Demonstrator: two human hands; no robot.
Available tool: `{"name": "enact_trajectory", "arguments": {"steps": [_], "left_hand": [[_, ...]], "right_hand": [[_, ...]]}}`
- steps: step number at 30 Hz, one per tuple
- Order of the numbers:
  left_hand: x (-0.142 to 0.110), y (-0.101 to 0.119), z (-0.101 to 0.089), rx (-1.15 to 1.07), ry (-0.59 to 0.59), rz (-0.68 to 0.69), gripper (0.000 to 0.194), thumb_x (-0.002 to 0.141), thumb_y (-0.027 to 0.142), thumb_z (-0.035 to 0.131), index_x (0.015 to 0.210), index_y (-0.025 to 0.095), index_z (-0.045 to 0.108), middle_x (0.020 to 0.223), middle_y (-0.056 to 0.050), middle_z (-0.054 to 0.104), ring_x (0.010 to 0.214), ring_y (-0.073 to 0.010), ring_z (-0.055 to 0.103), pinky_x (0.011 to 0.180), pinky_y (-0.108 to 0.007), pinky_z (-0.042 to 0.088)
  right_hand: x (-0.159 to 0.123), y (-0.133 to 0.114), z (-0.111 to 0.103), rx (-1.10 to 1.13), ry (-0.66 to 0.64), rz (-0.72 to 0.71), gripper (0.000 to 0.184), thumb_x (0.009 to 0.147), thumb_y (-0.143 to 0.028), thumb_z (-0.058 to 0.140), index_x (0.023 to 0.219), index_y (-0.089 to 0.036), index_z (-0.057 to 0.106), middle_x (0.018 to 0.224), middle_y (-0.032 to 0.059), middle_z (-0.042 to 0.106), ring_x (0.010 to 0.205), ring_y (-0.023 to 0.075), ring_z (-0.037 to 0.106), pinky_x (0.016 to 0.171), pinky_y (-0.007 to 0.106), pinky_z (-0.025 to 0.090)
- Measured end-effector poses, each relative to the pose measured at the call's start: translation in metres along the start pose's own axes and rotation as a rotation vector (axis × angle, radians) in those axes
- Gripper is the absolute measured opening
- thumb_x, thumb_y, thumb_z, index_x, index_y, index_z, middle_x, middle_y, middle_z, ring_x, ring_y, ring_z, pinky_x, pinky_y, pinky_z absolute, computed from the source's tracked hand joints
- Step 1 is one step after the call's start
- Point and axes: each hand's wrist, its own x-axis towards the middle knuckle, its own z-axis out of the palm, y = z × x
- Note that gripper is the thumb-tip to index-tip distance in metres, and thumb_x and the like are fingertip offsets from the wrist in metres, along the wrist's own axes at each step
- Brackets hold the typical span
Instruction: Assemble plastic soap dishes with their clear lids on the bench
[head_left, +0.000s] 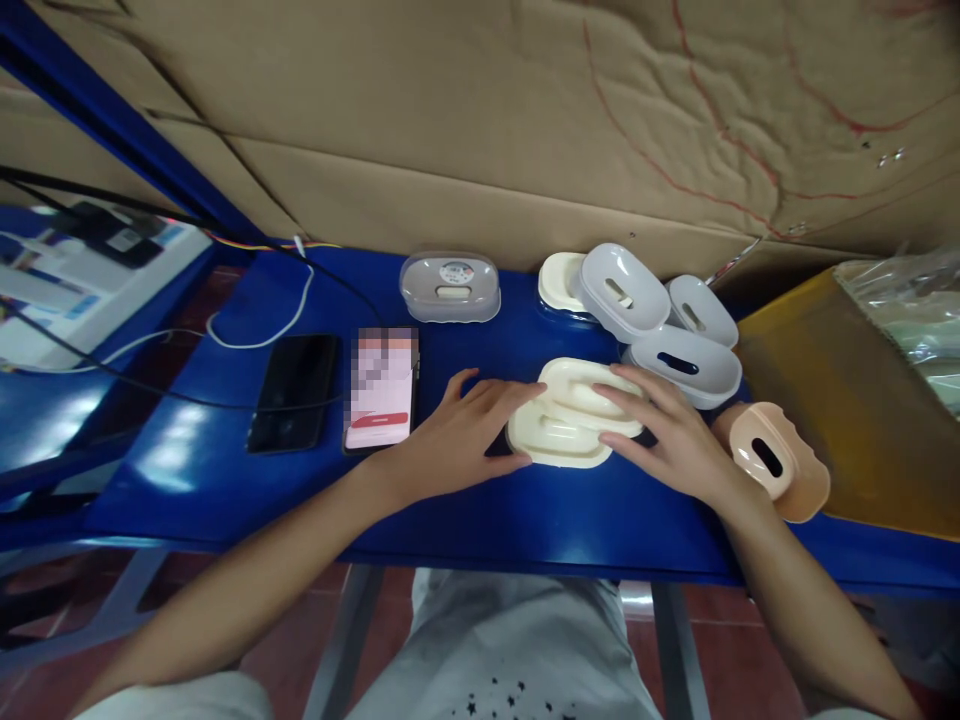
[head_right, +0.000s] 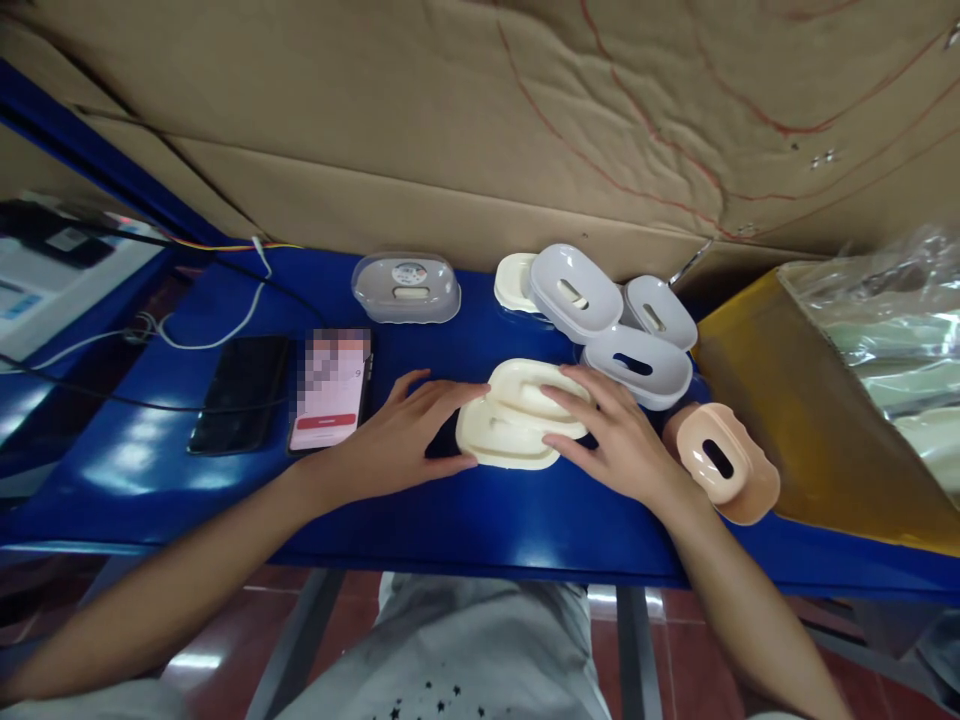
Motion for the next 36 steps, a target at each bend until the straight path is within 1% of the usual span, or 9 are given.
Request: {"name": "enact_trajectory", "arguments": {"steps": [3, 7, 11, 15, 17, 21, 25, 29, 36], "left_hand": [[-0.005, -0.002, -0.010, 0.045, -0.060, 0.047, 0.034, 0.098, 0.042, 0.078, 0.127, 0.025, 0.069, 0.146, -0.012, 0.065, 0.140, -0.0349, 0.058, 0.130, -0.070, 0.019], [-0.011, -0.006, -0.021, 0.010, -0.148, 0.126, 0.021, 0.091, 0.038, 0.087, 0.103, 0.026, 0.075, 0.142, -0.009, 0.064, 0.141, -0.0337, 0.057, 0.130, -0.072, 0.014], [-0.013, -0.007, -0.023, -0.043, -0.187, 0.123, 0.023, 0.086, 0.037, 0.090, 0.100, 0.026, 0.076, 0.141, -0.009, 0.064, 0.142, -0.0342, 0.056, 0.132, -0.071, 0.014], [-0.011, -0.002, -0.020, -0.050, -0.194, 0.146, 0.027, 0.083, 0.039, 0.094, 0.092, 0.024, 0.073, 0.149, -0.011, 0.061, 0.145, -0.0359, 0.055, 0.132, -0.069, 0.015], [-0.010, 0.001, -0.018, -0.057, -0.181, 0.170, 0.030, 0.083, 0.038, 0.094, 0.098, 0.024, 0.073, 0.148, -0.011, 0.063, 0.143, -0.0352, 0.057, 0.133, -0.066, 0.017], [-0.008, 0.005, -0.015, -0.056, -0.169, 0.173, 0.048, 0.087, 0.036, 0.091, 0.127, 0.025, 0.067, 0.146, -0.011, 0.066, 0.141, -0.0333, 0.059, 0.132, -0.062, 0.019], [-0.008, 0.004, -0.011, -0.045, -0.134, 0.140, 0.061, 0.090, 0.035, 0.086, 0.144, 0.027, 0.058, 0.154, -0.012, 0.062, 0.140, -0.0347, 0.059, 0.125, -0.056, 0.029], [-0.006, 0.003, -0.009, -0.044, -0.106, 0.139, 0.069, 0.093, 0.037, 0.084, 0.153, 0.027, 0.052, 0.153, -0.014, 0.062, 0.138, -0.0345, 0.060, 0.122, -0.055, 0.029], [-0.004, 0.006, -0.011, -0.072, -0.011, 0.154, 0.102, 0.083, 0.063, 0.090, 0.167, 0.032, 0.040, 0.161, -0.017, 0.056, 0.144, -0.0403, 0.054, 0.128, -0.064, 0.023]], "right_hand": [[0.001, 0.001, 0.008, -0.036, -0.008, 0.018, 0.057, 0.106, -0.040, 0.067, 0.160, -0.032, 0.054, 0.159, 0.0145, 0.060, 0.149, 0.0361, 0.055, 0.119, 0.061, 0.048], [0.004, 0.002, 0.014, -0.092, -0.067, 0.010, 0.056, 0.109, -0.040, 0.062, 0.162, -0.031, 0.050, 0.164, 0.0164, 0.054, 0.154, 0.0357, 0.050, 0.120, 0.061, 0.046], [-0.004, 0.011, -0.013, -0.174, 0.007, -0.010, 0.057, 0.106, -0.043, 0.066, 0.160, -0.032, 0.052, 0.169, 0.0146, 0.048, 0.158, 0.0381, 0.043, 0.125, 0.062, 0.038], [-0.022, 0.034, -0.044, -0.304, 0.056, 0.228, 0.071, 0.102, -0.056, 0.068, 0.166, -0.036, 0.044, 0.175, 0.0137, 0.039, 0.161, 0.0448, 0.037, 0.127, 0.069, 0.028], [-0.029, 0.046, -0.050, -0.309, 0.022, 0.325, 0.076, 0.102, -0.063, 0.065, 0.167, -0.033, 0.041, 0.175, 0.0167, 0.039, 0.158, 0.0463, 0.041, 0.124, 0.072, 0.029], [-0.034, 0.052, -0.055, -0.236, 0.033, 0.366, 0.066, 0.100, -0.066, 0.066, 0.156, -0.033, 0.054, 0.163, 0.0149, 0.056, 0.149, 0.0429, 0.053, 0.119, 0.068, 0.039], [-0.039, 0.033, -0.075, -0.148, 0.053, 0.325, 0.055, 0.098, -0.057, 0.073, 0.146, -0.033, 0.062, 0.154, 0.0116, 0.064, 0.142, 0.0373, 0.061, 0.121, 0.058, 0.044], [-0.041, 0.011, -0.087, -0.027, 0.021, 0.249, 0.052, 0.097, -0.049, 0.075, 0.146, -0.037, 0.061, 0.157, 0.0099, 0.062, 0.141, 0.0353, 0.063, 0.120, 0.052, 0.048], [-0.019, -0.027, -0.042, 0.008, -0.026, -0.001, 0.063, 0.096, -0.047, 0.079, 0.153, -0.035, 0.056, 0.161, 0.0121, 0.056, 0.142, 0.0393, 0.059, 0.113, 0.057, 0.051]]}}
